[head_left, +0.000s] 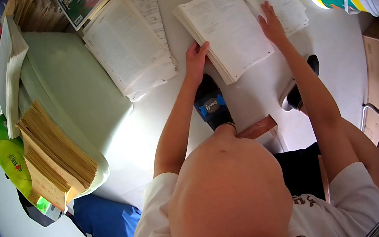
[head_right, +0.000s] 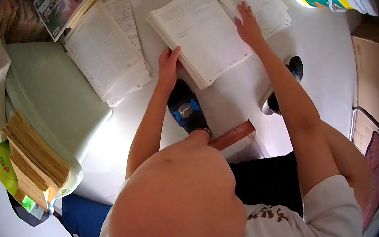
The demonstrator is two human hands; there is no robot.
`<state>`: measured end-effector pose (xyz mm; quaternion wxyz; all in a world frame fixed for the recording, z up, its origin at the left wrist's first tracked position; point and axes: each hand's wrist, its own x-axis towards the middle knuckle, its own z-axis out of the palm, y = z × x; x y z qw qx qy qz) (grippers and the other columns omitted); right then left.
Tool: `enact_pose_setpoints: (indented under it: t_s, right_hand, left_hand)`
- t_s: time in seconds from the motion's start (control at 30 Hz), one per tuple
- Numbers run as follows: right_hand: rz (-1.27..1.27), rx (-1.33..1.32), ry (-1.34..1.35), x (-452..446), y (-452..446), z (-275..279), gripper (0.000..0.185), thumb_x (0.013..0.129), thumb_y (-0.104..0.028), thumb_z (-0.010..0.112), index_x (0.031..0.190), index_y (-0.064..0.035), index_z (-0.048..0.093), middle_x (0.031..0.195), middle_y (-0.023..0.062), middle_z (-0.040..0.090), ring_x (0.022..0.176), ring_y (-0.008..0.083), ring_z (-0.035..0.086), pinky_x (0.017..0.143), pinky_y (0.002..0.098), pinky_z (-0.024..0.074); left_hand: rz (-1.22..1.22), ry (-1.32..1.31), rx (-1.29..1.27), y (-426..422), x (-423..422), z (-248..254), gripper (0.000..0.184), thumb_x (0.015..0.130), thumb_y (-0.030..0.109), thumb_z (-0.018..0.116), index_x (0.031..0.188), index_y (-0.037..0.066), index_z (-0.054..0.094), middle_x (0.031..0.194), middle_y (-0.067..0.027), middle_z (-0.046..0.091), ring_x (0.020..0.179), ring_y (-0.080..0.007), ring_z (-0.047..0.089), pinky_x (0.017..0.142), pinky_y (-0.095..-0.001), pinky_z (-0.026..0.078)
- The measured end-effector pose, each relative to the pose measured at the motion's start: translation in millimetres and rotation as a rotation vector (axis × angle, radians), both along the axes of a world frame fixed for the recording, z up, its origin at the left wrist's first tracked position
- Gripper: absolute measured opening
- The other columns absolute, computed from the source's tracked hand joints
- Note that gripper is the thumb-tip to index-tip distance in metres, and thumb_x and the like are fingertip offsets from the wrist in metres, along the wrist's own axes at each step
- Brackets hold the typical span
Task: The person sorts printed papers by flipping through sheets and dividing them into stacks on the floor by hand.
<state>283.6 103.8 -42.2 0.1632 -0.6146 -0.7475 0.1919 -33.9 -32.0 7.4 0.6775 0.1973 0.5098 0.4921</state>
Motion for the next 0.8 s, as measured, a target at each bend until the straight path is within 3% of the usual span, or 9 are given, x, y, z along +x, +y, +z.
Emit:
enact_pose_setpoints:
  t_s: [0.13,0.27,0.47,0.53,0.8]
  right_hand:
    - [-0.027,0.060,0.072,-24.5,-11.3,34.5,0.062,0.099,-0.026,0.063,0.151,0.0000,0.040,0.164,0.0253,0.027,0.147,0.0456,0.033,0.120,0.0438,0.0337]
    - [0.099,0.178,0.158,-77.1,-45.3,51.4,0.064,0.097,-0.027,0.067,0.150,-0.0006,0.042,0.164,0.0252,0.027,0.147,0.0435,0.034,0.119,0.0447,0.0349]
    - [0.200,-0.060,0.238,-150.0,-110.3,80.2,0.076,0.093,-0.039,0.070,0.150,0.0022,0.041,0.163,0.0247,0.030,0.151,0.0400,0.030,0.120,0.0447,0.0333]
    - [0.103,-0.138,0.320,-161.5,-114.5,91.0,0.075,0.091,-0.039,0.072,0.148,0.0014,0.044,0.160,0.0254,0.034,0.149,0.0391,0.033,0.119,0.0439,0.0348]
    - [0.154,-0.165,0.332,-144.6,-100.4,94.6,0.062,0.087,-0.029,0.077,0.139,-0.0039,0.055,0.154,0.0245,0.045,0.144,0.0393,0.042,0.117,0.0425,0.0387]
  left_hand:
    - [-0.021,-0.091,-0.030,-0.9,-2.3,4.0,0.040,0.104,0.027,0.062,0.132,-0.001,0.059,0.117,-0.0061,0.069,0.100,-0.0132,0.068,0.087,-0.0299,0.056]
    - [-0.033,-0.164,-0.014,-1.9,-6.1,3.9,0.033,0.104,0.029,0.062,0.124,0.003,0.062,0.114,-0.0042,0.070,0.099,-0.0145,0.069,0.087,-0.0315,0.057]
    - [-0.087,-0.121,-0.022,-1.3,-9.2,7.1,0.032,0.106,0.029,0.059,0.124,0.003,0.061,0.113,-0.0047,0.070,0.100,-0.0145,0.069,0.087,-0.0322,0.058]
    - [-0.113,-0.078,-0.036,-1.3,-9.7,6.1,0.032,0.106,0.029,0.059,0.125,0.003,0.061,0.112,-0.0048,0.070,0.101,-0.0144,0.069,0.088,-0.0328,0.058]
    - [-0.116,-0.123,0.001,-1.1,-8.9,2.1,0.034,0.105,0.028,0.060,0.128,0.002,0.059,0.114,-0.0052,0.069,0.100,-0.0139,0.068,0.085,-0.0318,0.058]
